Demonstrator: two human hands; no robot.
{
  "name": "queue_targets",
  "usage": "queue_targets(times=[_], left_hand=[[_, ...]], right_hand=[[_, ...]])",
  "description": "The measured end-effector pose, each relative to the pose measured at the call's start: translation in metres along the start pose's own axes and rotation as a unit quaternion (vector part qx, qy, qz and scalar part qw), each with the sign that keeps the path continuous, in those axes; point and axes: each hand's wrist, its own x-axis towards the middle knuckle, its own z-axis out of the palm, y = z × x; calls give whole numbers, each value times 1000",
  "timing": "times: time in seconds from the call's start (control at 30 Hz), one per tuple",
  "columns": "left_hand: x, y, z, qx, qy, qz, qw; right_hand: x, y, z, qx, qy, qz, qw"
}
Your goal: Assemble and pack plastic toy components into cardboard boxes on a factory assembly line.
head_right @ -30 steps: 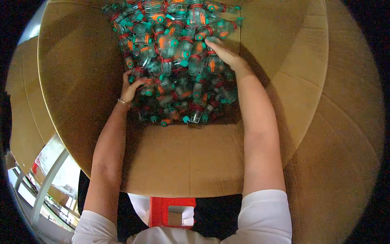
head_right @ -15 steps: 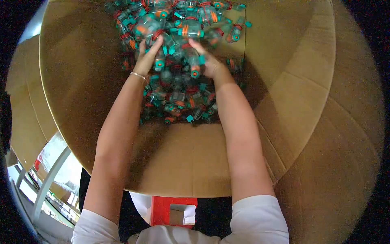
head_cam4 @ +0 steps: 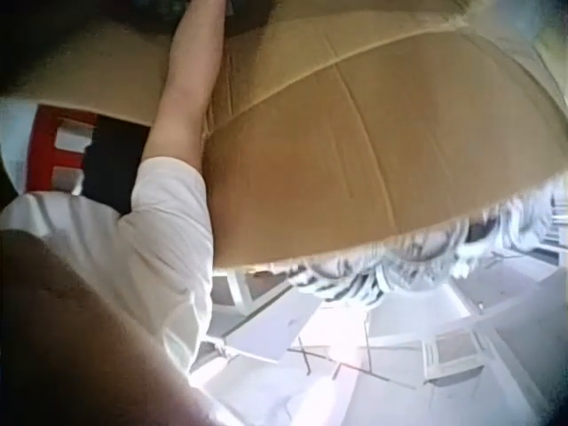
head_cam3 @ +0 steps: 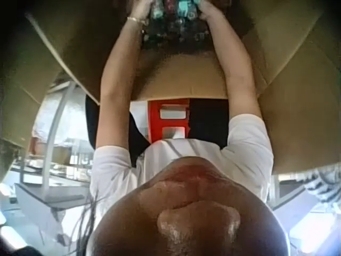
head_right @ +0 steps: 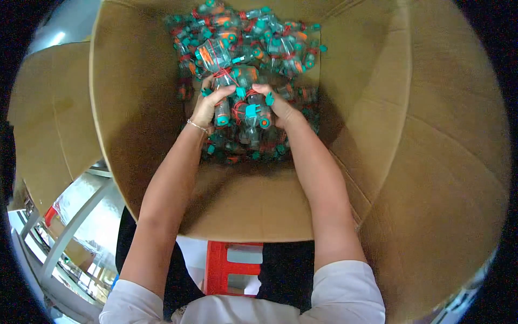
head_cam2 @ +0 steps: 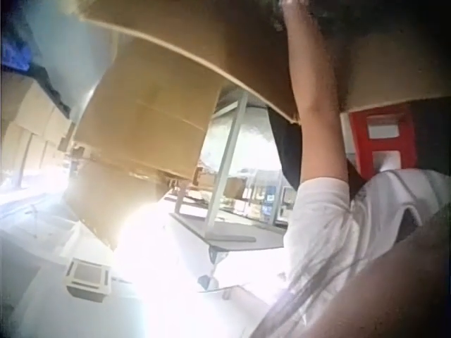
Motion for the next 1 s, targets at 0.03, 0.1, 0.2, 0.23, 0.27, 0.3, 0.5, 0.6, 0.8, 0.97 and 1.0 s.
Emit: queue_targets(times=[0.03, 0.1, 0.2, 0.23, 0.27, 0.3, 0.5, 0.6, 0.8, 0.97, 1.0], left_hand=[[-10, 13, 1, -10, 8, 3, 1000], [-34, 44, 6, -32, 21, 15, 999], [-79, 102, 17, -58, -4, 56, 997], [-95, 124, 23, -70, -15, 71, 995], [-112, 147, 30, -72, -25, 91, 993], [-131, 169, 37, -83, -32, 110, 990], [-276, 301, 76, -101, -102, 225, 964], [-368, 348, 104, -102, -135, 276, 946], [-501, 388, 198, -126, -276, 341, 890], [-622, 358, 310, -121, -455, 332, 817], [-656, 345, 330, -121, -484, 321, 805]], right_hand=[[-7, -10, 11, -5, -7, 15, 1000], [-34, -29, 47, -12, -5, -10, 1000], [-88, -65, 116, -23, -2, -62, 998], [-108, -79, 137, -25, -5, -75, 997], [-129, -93, 158, -28, -8, -89, 996], [-152, -104, 180, -29, -11, -104, 994], [-311, -174, 313, -144, -31, -232, 962], [-413, -179, 372, -184, -1, -295, 937], [-627, -154, 411, -241, -1, -413, 878], [-804, -112, 366, -230, 43, -511, 827], [-834, -95, 353, -221, 55, -517, 825]])
